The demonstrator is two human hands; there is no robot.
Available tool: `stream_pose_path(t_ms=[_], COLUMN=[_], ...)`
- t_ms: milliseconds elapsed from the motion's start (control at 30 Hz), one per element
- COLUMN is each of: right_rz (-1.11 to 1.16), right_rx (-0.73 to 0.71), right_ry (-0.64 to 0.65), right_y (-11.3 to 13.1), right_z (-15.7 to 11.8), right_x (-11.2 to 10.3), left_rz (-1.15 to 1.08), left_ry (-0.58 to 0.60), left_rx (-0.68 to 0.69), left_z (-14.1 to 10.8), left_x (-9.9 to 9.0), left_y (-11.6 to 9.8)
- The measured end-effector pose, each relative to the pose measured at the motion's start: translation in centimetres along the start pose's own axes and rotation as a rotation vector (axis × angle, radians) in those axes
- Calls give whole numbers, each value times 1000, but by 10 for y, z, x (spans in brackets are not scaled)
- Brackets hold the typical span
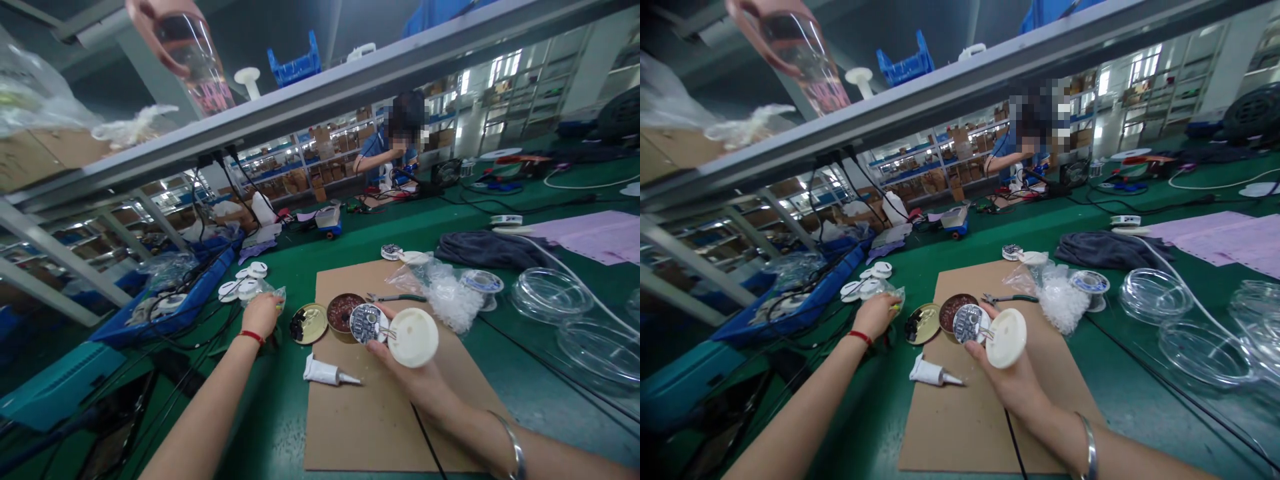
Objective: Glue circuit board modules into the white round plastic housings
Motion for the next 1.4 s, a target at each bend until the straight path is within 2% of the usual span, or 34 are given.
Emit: stream_pose_path(t_ms=[100, 233, 367, 500, 567, 633, 800, 867, 967, 1100, 1267, 1400], right_rz=[-2, 13, 29, 30, 44, 46, 44, 47, 58, 75, -7, -78], right_rx=[7, 26, 41, 56, 55, 62, 95, 101, 119, 162, 169, 154], right_ry=[13, 41, 61, 78, 86, 99, 198, 226, 265, 313, 364, 383], right_y=[-1, 1, 4, 3, 2, 3, 11, 13, 12, 11, 10, 7], right_z=[0, 0, 0, 0, -1, -2, -7, -8, -9, -10, -14, -17], right_x=[0, 0, 1, 2, 2, 2, 2, 1, 1, 2, 2, 1], left_rz=[67, 15, -188, -536, -738, -908, -1103, -1114, -1060, -931, -758, -644], left_ry=[32, 22, -82, -226, -274, -305, -342, -388, -415, -379, -423, -412], left_rx=[31, 63, 5, -95, -98, -73, -13, 98, 327, 509, 731, 797], left_z=[16, 18, 16, 15, 9, -5, -63, -83, -99, -102, -100, -100], left_x=[9, 13, 9, 3, -2, -8, -15, -13, -7, -4, -7, -7], left_y=[3, 5, 15, 14, 1, -22, -88, -103, -110, -107, -109, -113])
Point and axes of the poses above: each hand's wrist, its own z-axis towards the middle knuckle, its own x-axis out of the palm, y = z × x, the point moved 1 cm from there along z, towards the middle knuckle, and after that the axes turned 1 degree about x, right-handed, at the moved point
